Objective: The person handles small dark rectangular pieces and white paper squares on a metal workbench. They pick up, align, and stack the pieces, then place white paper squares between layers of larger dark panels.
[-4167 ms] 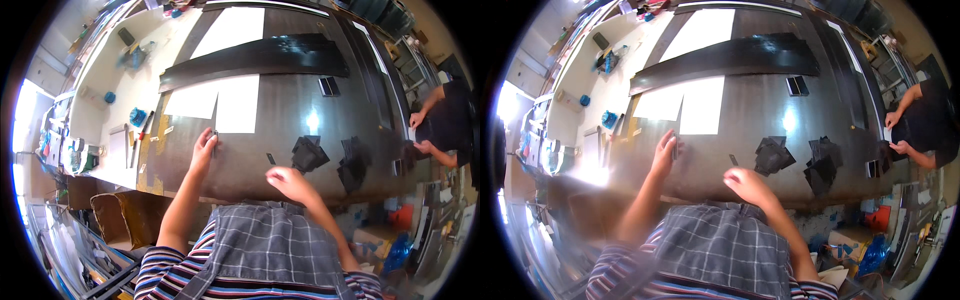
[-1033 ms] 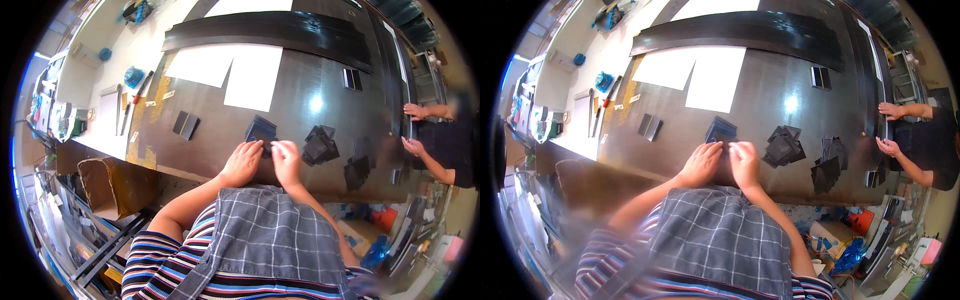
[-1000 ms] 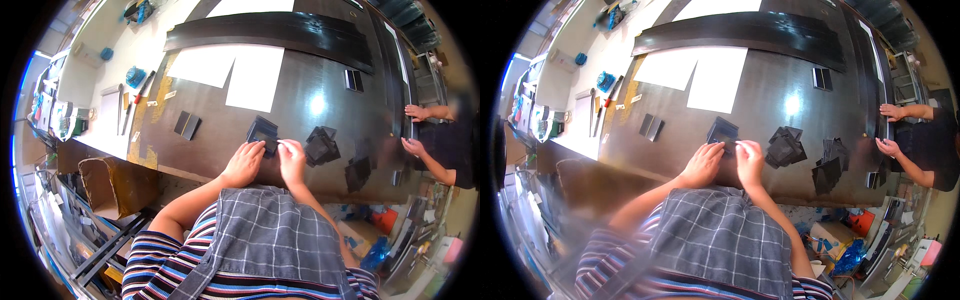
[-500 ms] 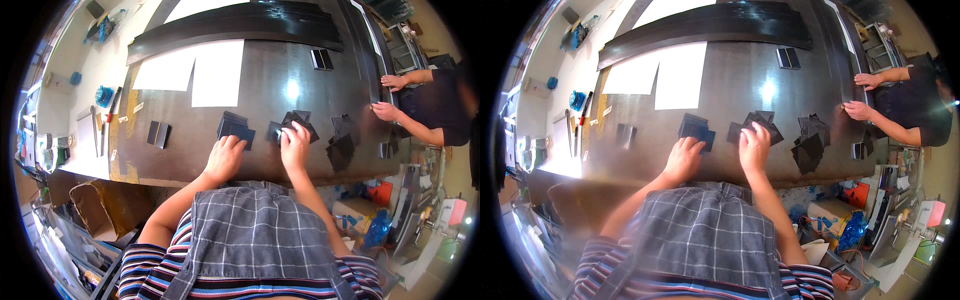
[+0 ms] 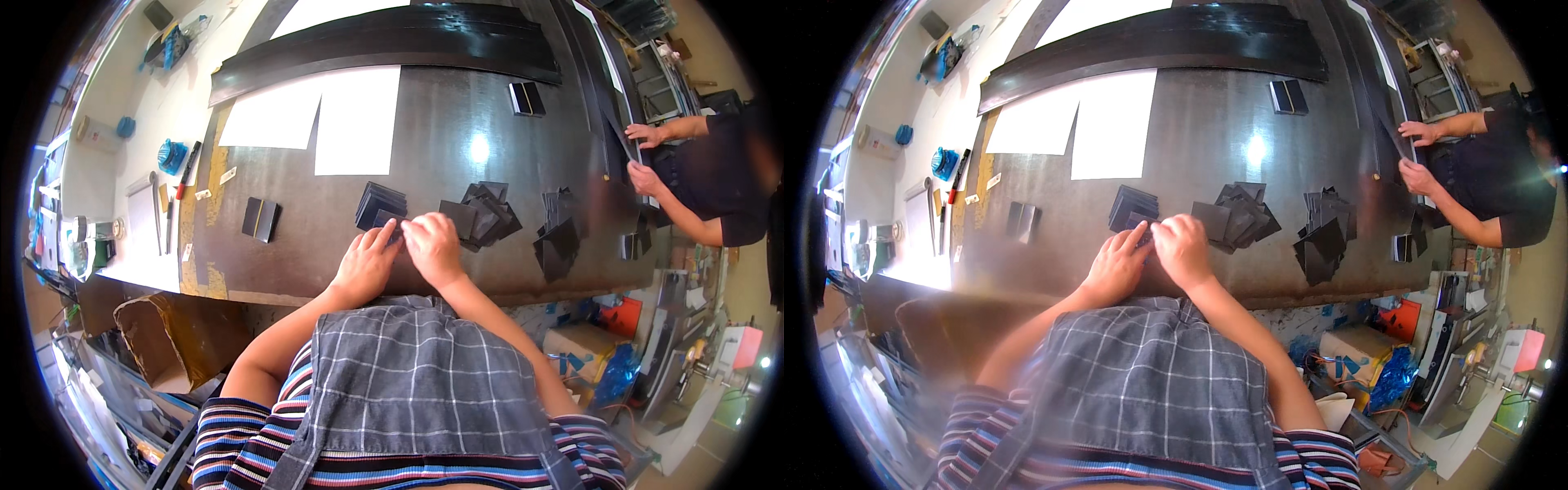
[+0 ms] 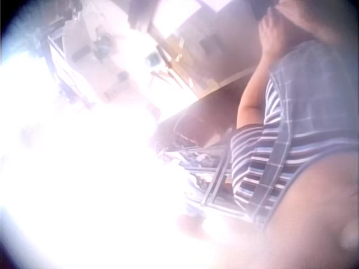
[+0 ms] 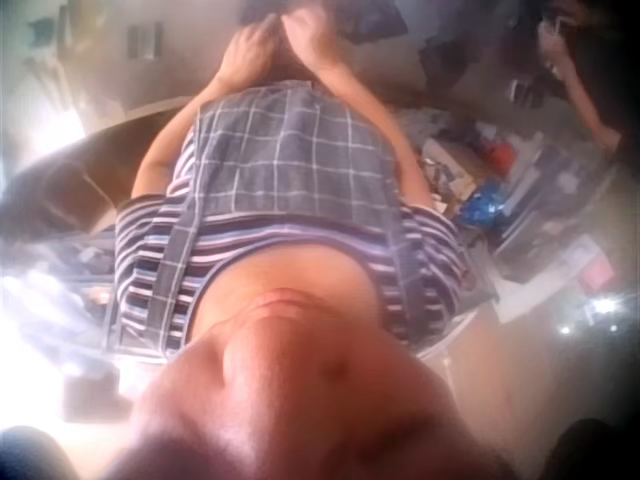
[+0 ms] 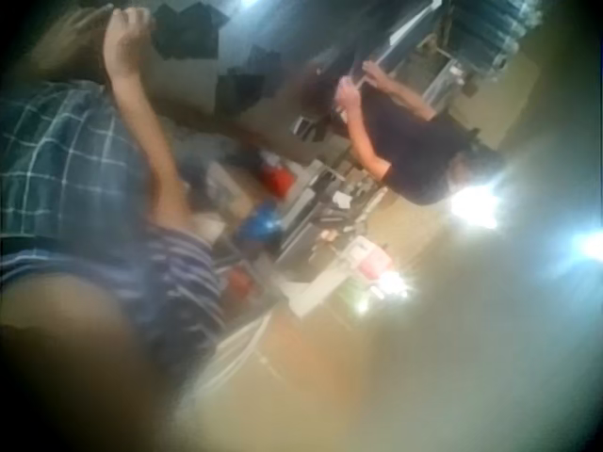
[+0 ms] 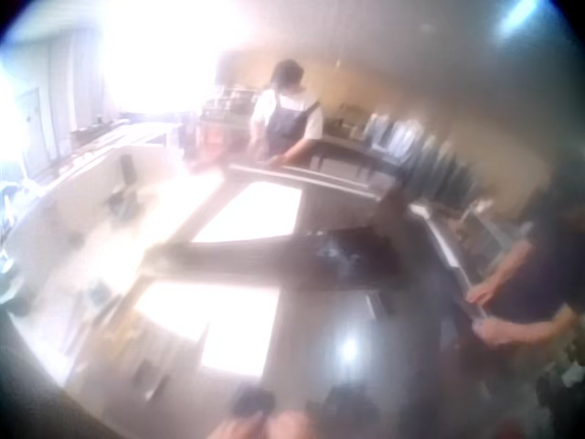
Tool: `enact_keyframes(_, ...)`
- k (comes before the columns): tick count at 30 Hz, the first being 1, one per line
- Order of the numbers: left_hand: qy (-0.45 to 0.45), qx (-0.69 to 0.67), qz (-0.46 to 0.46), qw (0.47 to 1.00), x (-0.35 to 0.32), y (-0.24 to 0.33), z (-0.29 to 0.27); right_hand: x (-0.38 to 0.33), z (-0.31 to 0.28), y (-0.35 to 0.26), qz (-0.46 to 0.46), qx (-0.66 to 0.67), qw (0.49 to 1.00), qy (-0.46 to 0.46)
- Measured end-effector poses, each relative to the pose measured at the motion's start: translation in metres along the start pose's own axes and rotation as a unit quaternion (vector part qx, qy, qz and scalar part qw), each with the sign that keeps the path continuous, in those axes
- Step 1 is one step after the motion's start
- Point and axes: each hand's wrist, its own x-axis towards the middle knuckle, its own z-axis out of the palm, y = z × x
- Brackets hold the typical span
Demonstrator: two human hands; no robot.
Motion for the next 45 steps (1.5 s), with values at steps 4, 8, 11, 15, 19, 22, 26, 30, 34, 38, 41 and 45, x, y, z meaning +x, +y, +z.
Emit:
enact_keyframes(4,-0.023,0.023,0.014,0.999,0.003,-0.001,0.0,-0.013,0.001,-0.002,0.004,0.034,0.999,-0.039)
enact_keyframes(8,0.017,-0.031,0.021,0.999,0.002,-0.003,0.006,-0.021,0.001,-0.003,0.232,0.166,0.958,0.034)
enact_keyframes(11,0.042,-0.091,0.075,0.992,0.009,0.003,-0.01,-0.026,-0.002,0.016,0.501,0.42,0.757,0.003)
enact_keyframes(15,0.03,-0.119,0.064,0.99,0.014,0.004,-0.017,-0.024,-0.023,0.047,0.502,0.303,0.81,-0.011)
enact_keyframes(19,-0.018,-0.087,-0.025,0.996,0.019,-0.014,-0.012,-0.018,-0.036,0.048,0.217,-0.084,0.971,0.049)
enact_keyframes(22,0.071,-0.063,-0.042,0.995,0.023,-0.023,-0.001,0.001,-0.022,0.026,0.123,-0.01,0.992,0.013)
enact_keyframes(26,0.051,-0.007,-0.007,0.999,0.009,-0.024,-0.003,0.018,0.005,0.005,0.059,-0.015,0.998,0.0)
enact_keyframes(30,0.021,-0.013,-0.002,1.0,-0.009,-0.019,0.001,0.007,0.008,-0.01,-0.025,-0.027,0.998,-0.043)
enact_keyframes(34,0.035,-0.023,-0.016,0.999,-0.01,-0.016,0.003,0.01,0.005,-0.012,-0.032,-0.021,0.998,-0.04)
enact_keyframes(38,0.035,-0.04,-0.023,0.998,-0.008,-0.012,-0.002,0.009,0.006,-0.011,-0.052,-0.031,0.995,-0.082)
enact_keyframes(41,0.019,-0.025,-0.002,1.0,-0.01,-0.018,0.003,0.002,0.001,-0.019,-0.063,0.004,0.993,-0.096)
enact_keyframes(45,0.071,-0.102,0.01,0.992,-0.008,-0.015,0.0,0.004,-0.001,-0.008,0.156,0.131,0.979,0.013)
